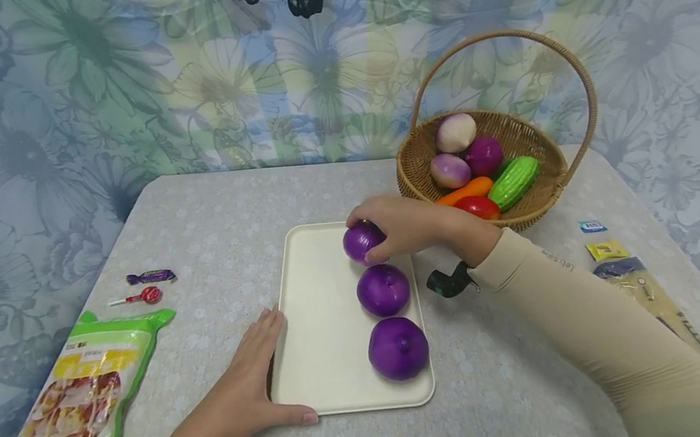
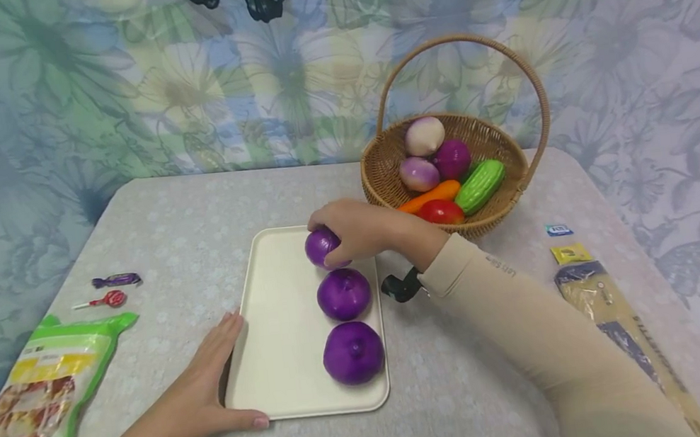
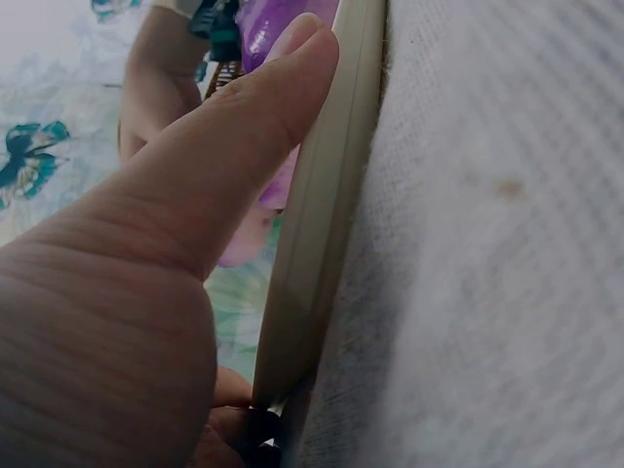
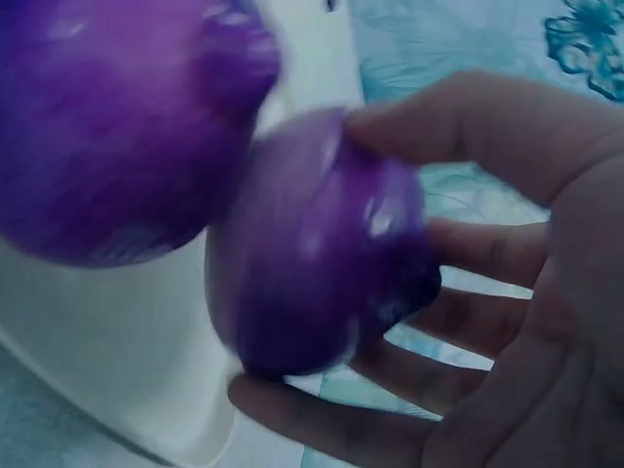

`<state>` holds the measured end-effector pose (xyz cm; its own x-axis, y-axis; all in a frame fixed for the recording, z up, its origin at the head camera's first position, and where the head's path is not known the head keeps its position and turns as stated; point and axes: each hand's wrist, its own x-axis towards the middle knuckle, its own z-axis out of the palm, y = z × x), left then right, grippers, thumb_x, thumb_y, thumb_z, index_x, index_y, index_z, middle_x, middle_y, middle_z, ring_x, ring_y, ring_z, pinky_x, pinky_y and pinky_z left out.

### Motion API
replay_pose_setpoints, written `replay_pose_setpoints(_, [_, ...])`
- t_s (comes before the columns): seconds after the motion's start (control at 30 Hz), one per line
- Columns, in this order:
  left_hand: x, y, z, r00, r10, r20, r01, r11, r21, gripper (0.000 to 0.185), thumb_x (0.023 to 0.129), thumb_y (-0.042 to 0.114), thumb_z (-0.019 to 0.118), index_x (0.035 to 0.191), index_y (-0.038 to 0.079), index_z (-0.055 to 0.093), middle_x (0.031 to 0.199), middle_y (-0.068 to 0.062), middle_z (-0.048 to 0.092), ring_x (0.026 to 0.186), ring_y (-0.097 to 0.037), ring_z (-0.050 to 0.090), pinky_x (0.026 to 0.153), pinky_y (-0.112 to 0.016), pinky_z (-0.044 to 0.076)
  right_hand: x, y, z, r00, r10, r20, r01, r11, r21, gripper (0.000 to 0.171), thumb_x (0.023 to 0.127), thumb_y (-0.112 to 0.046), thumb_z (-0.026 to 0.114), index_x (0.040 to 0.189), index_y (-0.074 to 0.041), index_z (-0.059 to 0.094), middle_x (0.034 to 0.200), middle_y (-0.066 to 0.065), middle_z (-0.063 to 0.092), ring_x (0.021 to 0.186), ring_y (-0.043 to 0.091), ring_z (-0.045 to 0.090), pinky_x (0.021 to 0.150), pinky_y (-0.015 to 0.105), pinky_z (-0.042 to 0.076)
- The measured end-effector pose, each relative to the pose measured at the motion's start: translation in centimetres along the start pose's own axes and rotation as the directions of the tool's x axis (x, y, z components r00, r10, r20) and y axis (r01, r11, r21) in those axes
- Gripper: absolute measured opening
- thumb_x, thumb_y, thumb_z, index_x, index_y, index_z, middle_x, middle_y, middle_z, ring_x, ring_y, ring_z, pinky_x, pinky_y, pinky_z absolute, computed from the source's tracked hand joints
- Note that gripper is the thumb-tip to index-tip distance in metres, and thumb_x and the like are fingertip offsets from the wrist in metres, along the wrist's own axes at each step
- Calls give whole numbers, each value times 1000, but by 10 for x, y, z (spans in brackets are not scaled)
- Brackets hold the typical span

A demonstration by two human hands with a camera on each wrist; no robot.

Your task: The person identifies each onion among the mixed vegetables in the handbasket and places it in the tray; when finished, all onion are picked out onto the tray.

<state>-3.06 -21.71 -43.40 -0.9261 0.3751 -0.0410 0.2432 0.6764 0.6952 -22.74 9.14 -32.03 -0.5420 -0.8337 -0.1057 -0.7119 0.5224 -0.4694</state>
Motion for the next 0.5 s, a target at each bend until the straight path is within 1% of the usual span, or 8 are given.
replay_pose_setpoints(0.07, [0,0,1,1000,0,0,0,1000,1,147,65,72,91,168,2,12,174,-17,7,158,-38,2,121,-66,9,1,1,6,1000,13,6,-13,998,-60,55,93,-18,77,140,5,59,136,18,62,125,31,56,108,41,45])
replay_pose_setpoints(0.17, [0,-1,1,1000,6,-1,-6,1000,-1,148,65,71,91,168,1,12,174,-17,7,158,-38,1,123,-63,7,1,3,11,999,28,16,-27,994,-107,52,94,-15,76,140,5,59,138,20,60,128,33,55,111,42,43])
replay_pose_setpoints(0.3, [0,-1,1,1000,17,-7,-17,1000,-6,147,65,70,91,168,0,13,174,-18,8,158,-38,2,123,-61,6,1,4,14,998,55,39,-50,993,-106,51,97,-16,76,141,5,59,141,19,60,131,32,53,114,43,40])
replay_pose_setpoints(0.5, [0,-2,2,1000,27,-15,-27,1000,2,147,65,71,91,167,-1,14,173,-19,9,158,-39,2,125,-57,5,-1,6,14,998,49,44,-44,993,-114,52,98,-20,76,141,4,59,141,18,60,133,31,53,115,42,39])
